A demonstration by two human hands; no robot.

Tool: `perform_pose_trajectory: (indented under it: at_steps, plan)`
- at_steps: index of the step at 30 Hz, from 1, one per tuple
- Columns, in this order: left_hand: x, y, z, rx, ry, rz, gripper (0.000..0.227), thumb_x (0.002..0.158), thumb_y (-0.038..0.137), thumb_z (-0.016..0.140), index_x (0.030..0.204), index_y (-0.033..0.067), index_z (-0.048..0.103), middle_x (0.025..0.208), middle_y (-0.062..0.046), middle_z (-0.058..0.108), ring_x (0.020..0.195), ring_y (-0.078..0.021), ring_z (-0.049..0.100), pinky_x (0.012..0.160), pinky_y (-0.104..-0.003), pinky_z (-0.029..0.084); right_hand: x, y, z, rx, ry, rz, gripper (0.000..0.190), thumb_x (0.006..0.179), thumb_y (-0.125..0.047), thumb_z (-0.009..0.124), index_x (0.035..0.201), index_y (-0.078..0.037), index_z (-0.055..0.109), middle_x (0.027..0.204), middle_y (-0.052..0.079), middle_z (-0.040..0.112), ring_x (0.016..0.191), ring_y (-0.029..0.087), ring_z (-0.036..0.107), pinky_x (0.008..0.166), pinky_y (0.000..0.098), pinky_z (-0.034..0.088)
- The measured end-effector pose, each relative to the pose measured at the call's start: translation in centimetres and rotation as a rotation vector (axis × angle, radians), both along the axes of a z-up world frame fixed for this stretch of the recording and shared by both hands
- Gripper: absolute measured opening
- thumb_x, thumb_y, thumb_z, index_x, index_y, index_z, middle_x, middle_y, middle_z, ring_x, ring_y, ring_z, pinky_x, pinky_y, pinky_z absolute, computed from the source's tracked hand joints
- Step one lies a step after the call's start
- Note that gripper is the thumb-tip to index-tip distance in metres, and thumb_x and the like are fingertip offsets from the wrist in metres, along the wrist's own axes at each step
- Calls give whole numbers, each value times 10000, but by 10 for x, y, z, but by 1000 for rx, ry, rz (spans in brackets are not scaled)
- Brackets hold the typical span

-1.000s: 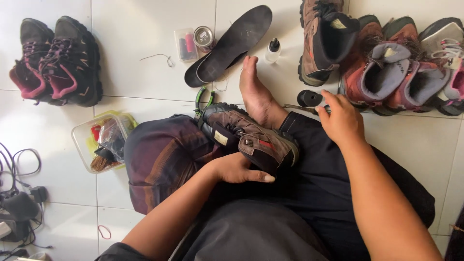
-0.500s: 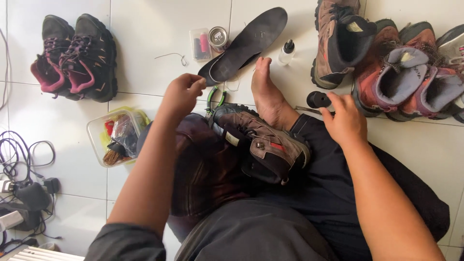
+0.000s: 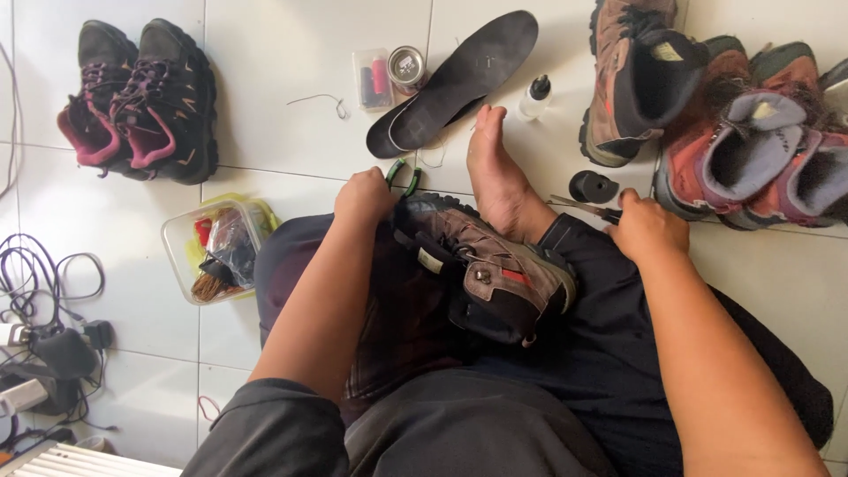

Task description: Applying glue to a shoe sole and then stitching it for repair while sitting on the floor.

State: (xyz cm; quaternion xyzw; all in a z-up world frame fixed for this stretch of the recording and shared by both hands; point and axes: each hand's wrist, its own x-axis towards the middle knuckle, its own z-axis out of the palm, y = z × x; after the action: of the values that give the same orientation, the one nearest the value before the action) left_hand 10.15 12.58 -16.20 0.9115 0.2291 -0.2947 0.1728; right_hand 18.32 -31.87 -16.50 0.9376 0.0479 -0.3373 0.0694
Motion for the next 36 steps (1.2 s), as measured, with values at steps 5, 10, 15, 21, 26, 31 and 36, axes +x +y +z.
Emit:
perform_pose_trajectory:
  at_steps: [5,10,15,21,26,31,36]
  plan:
    - [-1,0,-6,13,-28,-21,413,823,260,712,1116,-14,614,1014,-250,707,1010,-433,719,892,-553,588,-2,-2,4,28,1,-3,355,971,-337,585,1238,-107,626,1120,221,746,1084,420,736,852,581,588]
    - [6,-3,1,-9,-34,121,405,762,198,820,1088,34,644,1063,-175,710,980,-375,689,840,-475,569,-16,-3,1,3,-213,-1,314,937,-370,654,1170,-159,660,1078,107,778,982,367,740,816,497,557]
    - [7,1,11,-15,-248,272,174,876,50,545,996,52,671,1009,-196,709,940,-415,672,823,-497,537,-17,-4,3,-2,-155,-18,400,954,-430,650,1239,-150,667,1127,133,776,1043,380,726,859,493,555]
    - [4,5,52,-347,-537,398,197,801,171,842,905,62,715,799,-28,715,708,-159,653,698,-298,542,-18,-9,-7,33,-160,-6,388,957,-446,639,1213,-156,672,1110,129,780,1035,391,723,859,503,556]
    - [-7,14,86,-616,-520,552,167,886,175,795,930,57,684,744,4,636,622,-85,566,584,-227,480,-19,-1,7,37,-132,-44,376,982,-461,622,1200,-162,685,1099,123,780,1016,391,723,833,503,562]
    - [-18,17,114,-844,-734,655,151,924,160,776,939,54,670,805,8,642,695,-54,536,640,-182,441,-22,0,14,97,-150,-116,371,973,-462,636,1174,-159,708,1059,136,780,1020,408,707,853,501,549]
    - [-33,30,146,-997,-903,853,141,955,140,722,1023,35,657,829,-40,656,653,-122,633,679,-265,598,-26,2,28,139,-146,-188,359,999,-490,619,1111,-164,720,995,119,777,964,402,709,816,503,556]
